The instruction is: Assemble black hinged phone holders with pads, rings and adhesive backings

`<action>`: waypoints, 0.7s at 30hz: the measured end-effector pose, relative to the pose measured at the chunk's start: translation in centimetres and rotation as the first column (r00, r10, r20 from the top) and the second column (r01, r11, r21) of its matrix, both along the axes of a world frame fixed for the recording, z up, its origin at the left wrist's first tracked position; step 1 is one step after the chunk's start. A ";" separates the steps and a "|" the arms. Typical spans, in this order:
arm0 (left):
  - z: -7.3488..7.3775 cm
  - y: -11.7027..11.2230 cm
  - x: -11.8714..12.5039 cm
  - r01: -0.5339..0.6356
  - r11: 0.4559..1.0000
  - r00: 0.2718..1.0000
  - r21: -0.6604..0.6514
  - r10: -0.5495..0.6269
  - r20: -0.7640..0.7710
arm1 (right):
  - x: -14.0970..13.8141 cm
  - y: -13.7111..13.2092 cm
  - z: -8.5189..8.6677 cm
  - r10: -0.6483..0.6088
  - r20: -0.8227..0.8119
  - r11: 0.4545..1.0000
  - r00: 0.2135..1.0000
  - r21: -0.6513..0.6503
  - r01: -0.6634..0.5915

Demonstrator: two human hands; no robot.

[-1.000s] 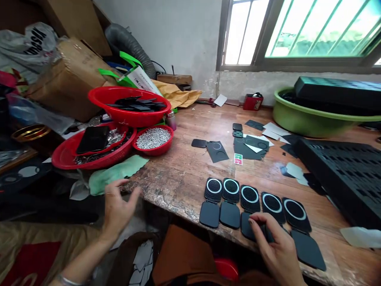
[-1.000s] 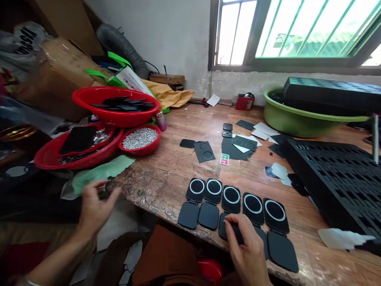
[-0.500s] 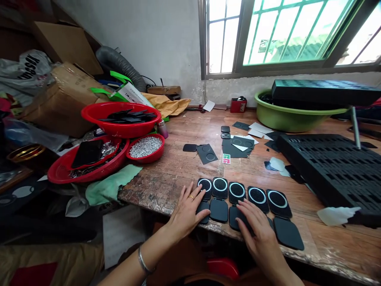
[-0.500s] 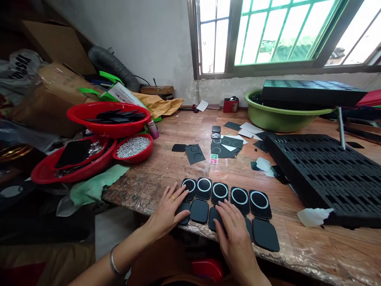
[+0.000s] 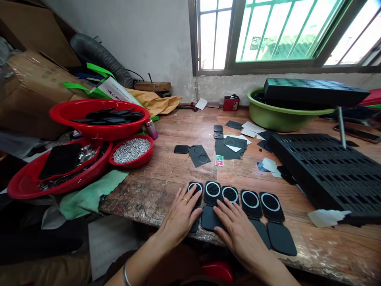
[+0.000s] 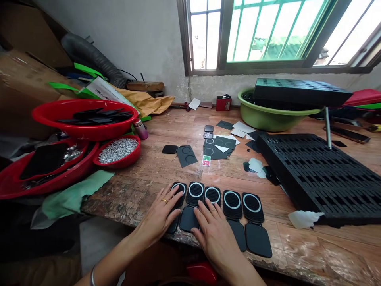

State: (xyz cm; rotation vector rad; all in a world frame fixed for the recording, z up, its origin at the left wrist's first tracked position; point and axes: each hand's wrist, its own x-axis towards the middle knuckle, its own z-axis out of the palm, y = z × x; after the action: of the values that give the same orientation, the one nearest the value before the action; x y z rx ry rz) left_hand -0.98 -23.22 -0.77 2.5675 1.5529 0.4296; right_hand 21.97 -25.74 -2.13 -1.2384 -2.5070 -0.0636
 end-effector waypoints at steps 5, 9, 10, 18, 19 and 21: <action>0.6 0.8 2.9 0.126 0.992 0.992 -0.032 -0.125 0.021 | 1.6 -0.5 1.0 -0.019 -0.032 0.998 0.999 -0.056 0.018; 0.8 1.0 3.8 0.163 0.978 0.986 -0.129 -0.166 -0.011 | 7.1 0.0 0.6 -0.163 -0.036 0.986 0.986 -0.027 0.162; 0.8 1.0 3.8 0.168 0.974 0.985 -0.150 -0.173 -0.022 | 8.4 0.1 0.3 -0.200 -0.023 0.980 0.980 -0.027 0.199; 1.2 1.0 3.3 0.190 0.968 0.979 -0.167 -0.199 -0.039 | 10.8 0.2 -0.8 -0.186 0.112 0.974 0.976 -0.109 0.199; 1.3 1.0 3.2 0.190 0.967 0.980 -0.169 -0.199 -0.033 | 10.6 0.1 -0.9 -0.185 0.107 0.976 0.977 -0.099 0.196; 1.4 1.0 3.2 0.191 0.965 0.980 -0.179 -0.198 -0.023 | 10.6 0.0 -1.2 -0.178 0.089 0.979 0.980 -0.085 0.185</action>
State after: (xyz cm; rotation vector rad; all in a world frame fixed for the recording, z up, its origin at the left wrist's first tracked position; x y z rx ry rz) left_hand 2.18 -22.26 0.59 2.5712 1.2692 0.2110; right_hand 32.58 -25.70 -3.36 -1.5294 -2.4827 -0.0433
